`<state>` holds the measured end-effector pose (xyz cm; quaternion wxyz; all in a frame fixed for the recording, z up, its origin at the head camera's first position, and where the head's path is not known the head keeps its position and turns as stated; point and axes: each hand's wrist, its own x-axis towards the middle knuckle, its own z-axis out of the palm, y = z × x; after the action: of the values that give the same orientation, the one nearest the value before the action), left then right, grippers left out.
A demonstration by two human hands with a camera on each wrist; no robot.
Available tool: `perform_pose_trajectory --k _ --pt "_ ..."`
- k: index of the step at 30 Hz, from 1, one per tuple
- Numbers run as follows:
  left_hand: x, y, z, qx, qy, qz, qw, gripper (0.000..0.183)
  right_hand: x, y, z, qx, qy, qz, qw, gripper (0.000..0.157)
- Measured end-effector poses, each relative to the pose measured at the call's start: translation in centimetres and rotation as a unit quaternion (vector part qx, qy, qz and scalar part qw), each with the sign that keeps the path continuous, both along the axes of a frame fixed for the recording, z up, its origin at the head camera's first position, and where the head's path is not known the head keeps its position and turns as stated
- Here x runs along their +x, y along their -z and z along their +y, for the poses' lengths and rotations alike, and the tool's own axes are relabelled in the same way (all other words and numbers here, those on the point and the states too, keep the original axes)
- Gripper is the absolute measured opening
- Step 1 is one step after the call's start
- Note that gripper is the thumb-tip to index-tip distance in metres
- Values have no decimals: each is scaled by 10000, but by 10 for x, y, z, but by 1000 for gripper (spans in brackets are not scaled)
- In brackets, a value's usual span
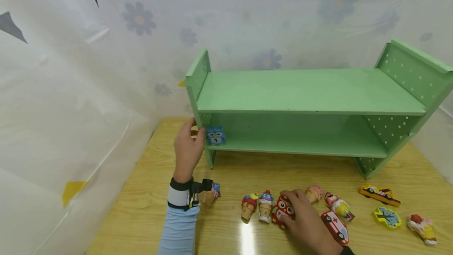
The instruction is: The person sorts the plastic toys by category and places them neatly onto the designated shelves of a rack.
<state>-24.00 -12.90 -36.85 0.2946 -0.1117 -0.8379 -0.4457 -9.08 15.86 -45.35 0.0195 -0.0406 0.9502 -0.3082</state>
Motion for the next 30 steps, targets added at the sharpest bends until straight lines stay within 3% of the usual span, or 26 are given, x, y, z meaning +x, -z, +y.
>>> perform_pose_trajectory --k 4,9,13,16,21,30 --pt "0 0 -2 28 -7 28 10000 32 -1 -7 3 -162 -129 70 9998 50" --pt "1 0 -4 34 12 27 10000 32 -5 -18 2 -158 -344 1058 9937 45" --pt "2 0 -5 40 -9 31 10000 32 -13 -37 -3 -105 -374 1624 9860 46" --pt "3 -1 -5 44 -13 52 10000 32 -25 -56 -11 -107 -541 2198 9740 44" --pt "2 1 -3 -7 -22 114 9999 31 -53 -81 -24 -290 -993 3097 9452 39" --pt "3 -2 1 -49 -61 70 9999 31 -98 -105 -47 -599 -1399 3053 9400 35"
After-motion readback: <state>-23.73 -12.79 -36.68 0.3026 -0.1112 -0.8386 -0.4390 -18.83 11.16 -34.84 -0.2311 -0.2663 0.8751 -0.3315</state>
